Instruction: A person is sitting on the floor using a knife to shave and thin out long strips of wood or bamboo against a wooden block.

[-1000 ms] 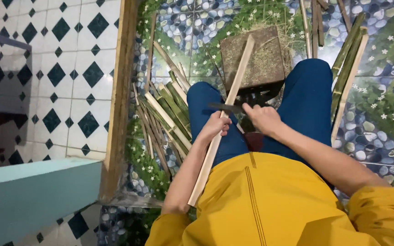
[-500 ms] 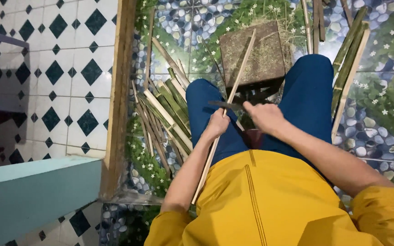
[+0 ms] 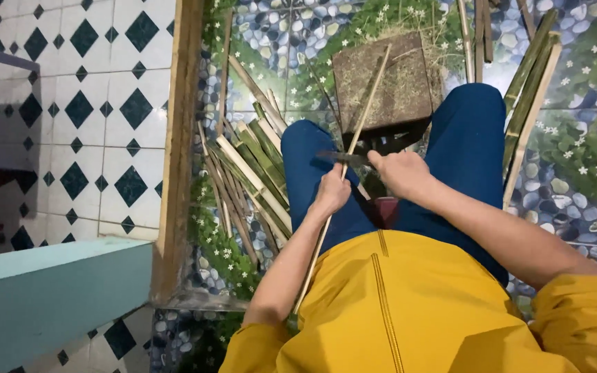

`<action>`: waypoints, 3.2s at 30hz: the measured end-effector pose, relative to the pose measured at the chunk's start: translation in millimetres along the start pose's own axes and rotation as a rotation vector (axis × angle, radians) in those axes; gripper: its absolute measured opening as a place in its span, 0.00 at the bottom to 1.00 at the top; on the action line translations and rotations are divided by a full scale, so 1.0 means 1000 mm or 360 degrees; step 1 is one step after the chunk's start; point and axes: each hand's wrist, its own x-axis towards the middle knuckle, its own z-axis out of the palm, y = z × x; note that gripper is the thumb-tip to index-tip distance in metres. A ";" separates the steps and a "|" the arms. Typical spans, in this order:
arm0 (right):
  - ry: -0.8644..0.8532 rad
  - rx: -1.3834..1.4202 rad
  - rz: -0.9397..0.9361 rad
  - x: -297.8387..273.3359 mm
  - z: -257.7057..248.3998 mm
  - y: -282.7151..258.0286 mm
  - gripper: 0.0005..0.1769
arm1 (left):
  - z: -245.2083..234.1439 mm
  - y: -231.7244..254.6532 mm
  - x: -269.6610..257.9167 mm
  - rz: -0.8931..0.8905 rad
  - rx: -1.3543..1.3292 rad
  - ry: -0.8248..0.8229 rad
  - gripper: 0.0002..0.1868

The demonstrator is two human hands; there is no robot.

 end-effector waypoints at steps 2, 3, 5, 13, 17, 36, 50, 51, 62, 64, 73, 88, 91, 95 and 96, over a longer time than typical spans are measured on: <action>-0.0021 0.0101 0.0110 0.014 -0.001 0.010 0.11 | -0.005 0.010 -0.011 0.0032 -0.0018 -0.0012 0.34; -0.0032 0.0196 0.0222 0.022 -0.002 0.016 0.13 | -0.009 0.016 -0.016 0.0073 -0.0035 -0.0018 0.35; -0.0010 0.0166 0.0231 0.046 0.015 0.040 0.10 | -0.009 0.014 -0.018 0.0073 -0.0048 -0.0019 0.34; 0.0019 0.0187 0.0189 0.035 -0.005 0.027 0.15 | -0.013 0.019 -0.021 0.0020 -0.0131 -0.0053 0.34; 0.0106 0.0047 0.0018 0.044 0.031 0.048 0.16 | -0.013 0.022 -0.021 -0.0014 -0.0164 -0.0070 0.34; -0.0053 0.0311 0.0097 0.024 0.022 0.054 0.11 | -0.005 0.000 -0.004 0.0039 -0.0193 -0.0043 0.33; -0.0123 0.0091 0.0148 0.055 0.051 0.087 0.16 | -0.011 0.017 -0.017 0.0022 -0.0187 -0.0009 0.32; -0.0124 0.0147 0.0139 0.053 0.046 0.086 0.17 | -0.011 0.018 -0.018 0.0025 -0.0184 -0.0002 0.32; -0.0033 0.0248 0.0652 0.143 0.099 0.200 0.15 | -0.004 0.000 -0.009 0.0106 -0.0184 0.0061 0.32; -0.0084 0.0365 0.0630 0.110 0.075 0.164 0.15 | 0.000 -0.008 0.000 0.0090 -0.0210 0.0043 0.32; -0.0236 0.0573 0.0128 0.052 0.037 0.084 0.09 | 0.003 -0.021 0.016 -0.0001 -0.0232 -0.0019 0.37; -0.0048 0.0275 0.0276 0.065 0.058 0.092 0.25 | 0.007 -0.017 0.011 -0.0066 -0.0269 0.0036 0.38; 0.0059 0.0358 0.0401 0.107 0.076 0.140 0.16 | 0.003 -0.010 0.006 -0.0012 -0.0344 0.0064 0.35; -0.0037 0.0399 0.0668 0.143 0.086 0.180 0.18 | -0.001 -0.005 0.002 0.0024 -0.0261 0.0055 0.36; -0.0009 0.0411 0.0668 0.140 0.080 0.180 0.22 | 0.002 -0.008 0.005 0.0035 -0.0259 0.0050 0.35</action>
